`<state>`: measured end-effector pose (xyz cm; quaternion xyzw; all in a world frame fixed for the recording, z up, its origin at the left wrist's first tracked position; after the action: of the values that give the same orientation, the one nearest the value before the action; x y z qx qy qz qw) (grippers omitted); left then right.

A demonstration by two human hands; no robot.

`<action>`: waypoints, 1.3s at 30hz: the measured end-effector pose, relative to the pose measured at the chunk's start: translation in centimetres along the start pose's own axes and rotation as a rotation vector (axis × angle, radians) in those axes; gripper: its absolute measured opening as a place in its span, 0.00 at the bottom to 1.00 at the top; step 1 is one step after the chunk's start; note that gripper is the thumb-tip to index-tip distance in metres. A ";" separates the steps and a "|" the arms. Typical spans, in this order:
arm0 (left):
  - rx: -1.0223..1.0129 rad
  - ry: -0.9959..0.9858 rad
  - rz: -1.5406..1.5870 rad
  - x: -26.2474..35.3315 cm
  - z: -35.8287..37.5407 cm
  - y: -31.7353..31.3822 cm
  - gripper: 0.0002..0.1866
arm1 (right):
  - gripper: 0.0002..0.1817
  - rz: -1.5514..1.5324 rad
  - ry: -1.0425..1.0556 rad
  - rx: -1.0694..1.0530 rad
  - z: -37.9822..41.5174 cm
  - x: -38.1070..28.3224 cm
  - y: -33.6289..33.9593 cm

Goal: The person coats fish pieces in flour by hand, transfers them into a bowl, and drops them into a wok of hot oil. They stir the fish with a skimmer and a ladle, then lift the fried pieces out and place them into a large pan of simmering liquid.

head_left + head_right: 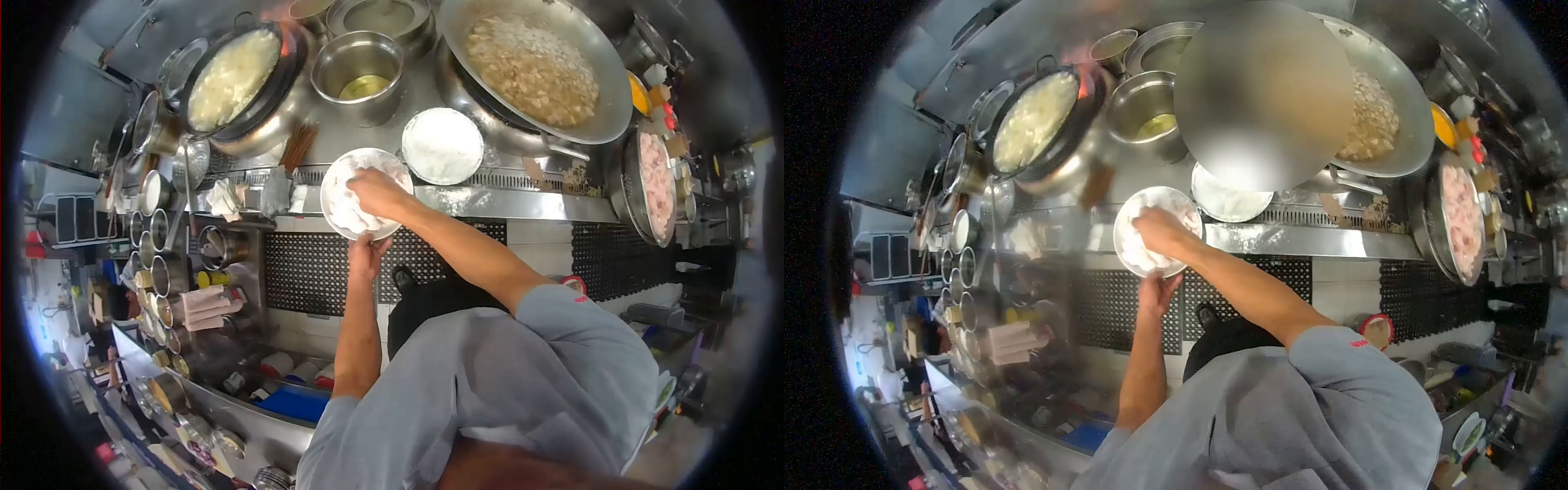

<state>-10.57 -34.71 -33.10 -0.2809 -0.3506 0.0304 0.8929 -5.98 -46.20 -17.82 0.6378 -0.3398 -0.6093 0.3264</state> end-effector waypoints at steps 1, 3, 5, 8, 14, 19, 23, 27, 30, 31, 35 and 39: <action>-0.015 0.013 0.013 -0.2 -0.3 -0.2 0.20 | 0.12 -0.014 0.074 0.165 0.6 -0.9 1.5; -0.036 0.027 0.099 0.0 -0.3 -0.4 0.23 | 0.13 0.025 0.136 0.175 1.1 -0.4 -0.8; -0.027 0.031 0.092 0.3 0.1 -0.7 0.25 | 0.16 0.112 0.011 -0.112 0.9 1.2 -3.0; -0.008 -0.038 -0.022 1.7 1.6 -1.2 0.27 | 0.21 -0.139 -0.163 0.212 1.8 6.8 1.4; 0.036 -0.027 -0.027 1.5 2.3 -0.9 0.28 | 0.20 0.396 -0.627 -0.047 6.8 20.6 6.5; 0.047 0.023 0.039 0.3 1.3 -0.1 0.31 | 0.22 0.286 -0.467 -0.120 4.1 20.1 6.1; 0.085 -0.086 0.050 -0.2 1.4 -1.3 0.29 | 0.22 0.034 -0.346 0.220 2.3 14.3 8.9; 0.085 -0.078 0.225 -1.8 2.5 -2.2 0.30 | 0.25 -0.442 -0.354 0.178 0.9 13.7 4.2; 0.250 -0.161 0.301 -2.1 6.3 -1.1 0.30 | 0.25 -1.276 -0.562 0.311 2.4 25.0 0.3; 0.278 -0.190 0.283 -1.1 8.5 -1.3 0.29 | 0.25 -1.327 -0.600 0.315 2.8 25.6 1.5; 0.336 -0.285 0.465 -1.7 15.4 2.4 0.32 | 0.26 -1.394 -0.703 0.432 6.2 29.1 4.5; 0.475 -0.480 0.617 -2.9 23.5 8.2 0.29 | 0.27 -1.406 -0.736 0.509 8.8 30.4 5.9</action>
<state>-26.70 -17.29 -25.13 -0.1445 -0.4311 0.4387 0.7751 -14.18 -74.82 -30.17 0.5155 -0.0748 -0.7453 -0.4161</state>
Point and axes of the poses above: each hand's wrist, its own z-axis away from the middle knuckle, its own y-axis out of the back of the hand, x = y × z, the point moved 7 cm from there along -z, towards the middle knuckle, and after that the axes turned 2 degrees about x, right-handed, at the moved point
